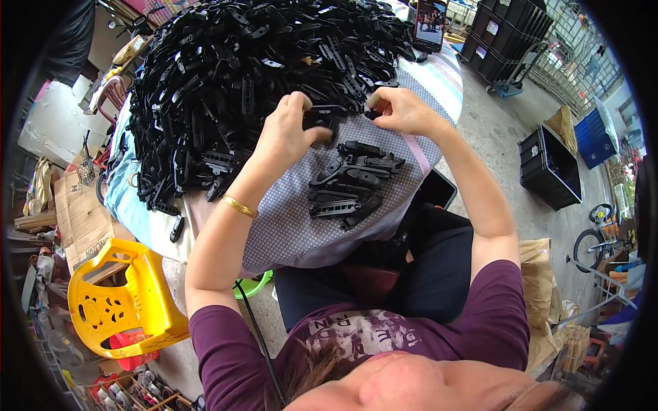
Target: Manually assembling small black plastic components by snapping pieces together from a large pile.
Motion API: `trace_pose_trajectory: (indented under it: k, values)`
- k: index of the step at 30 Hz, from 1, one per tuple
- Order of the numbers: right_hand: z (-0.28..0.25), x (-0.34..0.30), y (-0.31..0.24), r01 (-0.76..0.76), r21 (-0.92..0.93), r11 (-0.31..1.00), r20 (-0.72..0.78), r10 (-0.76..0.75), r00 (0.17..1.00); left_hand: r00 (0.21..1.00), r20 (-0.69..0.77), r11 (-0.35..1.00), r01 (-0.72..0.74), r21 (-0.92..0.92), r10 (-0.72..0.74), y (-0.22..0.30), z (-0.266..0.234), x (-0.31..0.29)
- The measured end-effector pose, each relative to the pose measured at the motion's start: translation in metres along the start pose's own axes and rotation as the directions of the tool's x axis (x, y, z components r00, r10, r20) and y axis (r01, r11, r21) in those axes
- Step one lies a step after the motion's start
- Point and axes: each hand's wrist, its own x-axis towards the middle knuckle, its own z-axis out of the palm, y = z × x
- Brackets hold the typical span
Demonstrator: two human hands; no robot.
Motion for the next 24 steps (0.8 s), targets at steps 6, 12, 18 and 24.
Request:
trace_pose_trajectory:
  k: [6, 12, 18, 24]
  values:
    - [-0.01, -0.013, -0.005, 0.064, 0.362, 0.93, -0.045, -0.051, 0.998, 0.973, -0.169, 0.987, -0.158, 0.029, 0.16, -0.004, 0.018, 0.009]
    - [0.012, -0.063, -0.154, 0.269, 0.531, 0.803, 0.326, -0.487, 0.81, 0.977, -0.055, 0.967, -0.212, -0.138, 0.207, -0.029, -0.016, 0.012]
    - [0.176, -0.098, -0.173, 0.369, 0.24, 0.898, 0.714, -0.421, 0.56, 0.946, 0.083, 0.882, -0.323, 0.342, 0.314, -0.023, 0.021, 0.023]
    - [0.33, -0.091, -0.198, 0.351, 0.483, 0.802, 0.301, -0.529, 0.793, 0.912, -0.003, 0.854, -0.383, 0.353, 0.41, -0.026, 0.027, -0.001]
